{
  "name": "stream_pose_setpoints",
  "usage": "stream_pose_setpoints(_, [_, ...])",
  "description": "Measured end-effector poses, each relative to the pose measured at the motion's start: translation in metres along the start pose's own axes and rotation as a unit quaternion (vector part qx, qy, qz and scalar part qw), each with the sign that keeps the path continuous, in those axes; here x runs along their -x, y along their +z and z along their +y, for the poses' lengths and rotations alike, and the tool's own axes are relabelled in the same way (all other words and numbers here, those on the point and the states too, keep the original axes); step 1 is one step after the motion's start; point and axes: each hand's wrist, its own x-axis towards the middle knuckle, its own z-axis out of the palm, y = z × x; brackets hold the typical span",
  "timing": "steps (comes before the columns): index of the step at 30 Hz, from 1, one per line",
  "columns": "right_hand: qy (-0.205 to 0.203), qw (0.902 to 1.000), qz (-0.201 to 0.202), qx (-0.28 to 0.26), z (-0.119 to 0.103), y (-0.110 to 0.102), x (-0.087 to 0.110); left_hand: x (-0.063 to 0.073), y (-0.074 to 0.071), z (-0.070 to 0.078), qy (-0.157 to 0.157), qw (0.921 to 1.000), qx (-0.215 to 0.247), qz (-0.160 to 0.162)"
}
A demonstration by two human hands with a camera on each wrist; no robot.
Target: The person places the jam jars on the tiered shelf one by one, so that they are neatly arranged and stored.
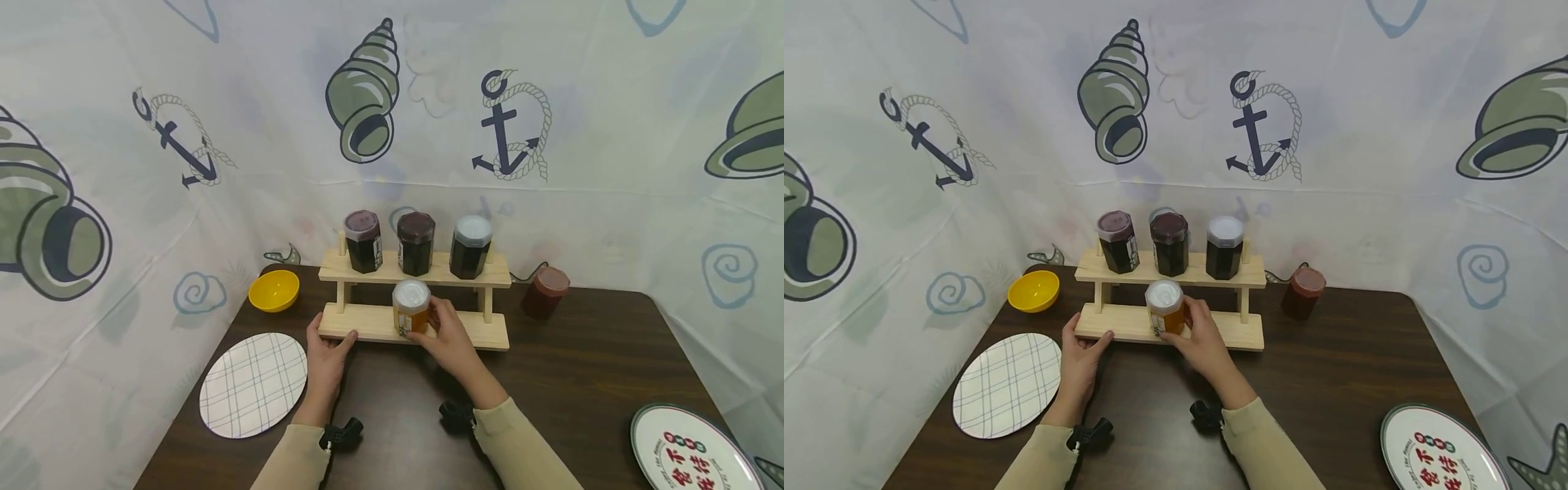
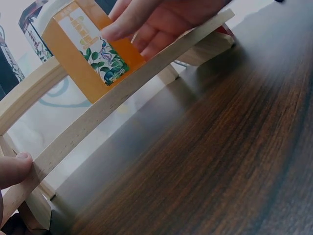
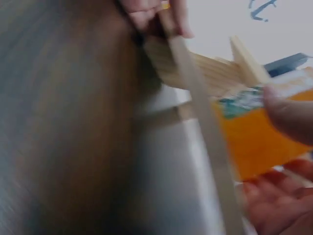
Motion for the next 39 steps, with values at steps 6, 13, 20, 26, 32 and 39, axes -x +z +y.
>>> stream_pose_setpoints(6, [0.01, 0.9961, -0.025, 0.084, -0.026, -0.03, 0.003, 0.001, -0.001, 0.0, -0.009, 1.0, 0.001, -0.002])
stream_pose_setpoints(13, [-0.059, 0.9839, 0.03, 0.166, -0.06, -0.06, 0.01, 0.001, -0.001, 0.001, -0.013, 0.9999, -0.005, -0.002])
stream_pose_setpoints(20, [-0.121, 0.9707, 0.097, 0.183, -0.075, -0.09, 0.02, 0.002, 0.001, 0.001, -0.012, 0.9999, -0.005, -0.003])
stream_pose_setpoints(26, [-0.151, 0.957, 0.182, 0.168, -0.074, -0.118, 0.023, 0.0, -0.002, -0.001, -0.007, 1.0, -0.007, 0.0])
stream_pose_setpoints(32, [-0.14, 0.942, 0.291, 0.089, -0.065, -0.148, 0.026, -0.002, -0.002, -0.003, -0.004, 0.9999, -0.011, 0.001])
stream_pose_setpoints(39, [-0.119, 0.9157, 0.384, 0.016, -0.046, -0.179, 0.031, -0.002, -0.001, -0.005, -0.004, 1.0, -0.006, -0.001])
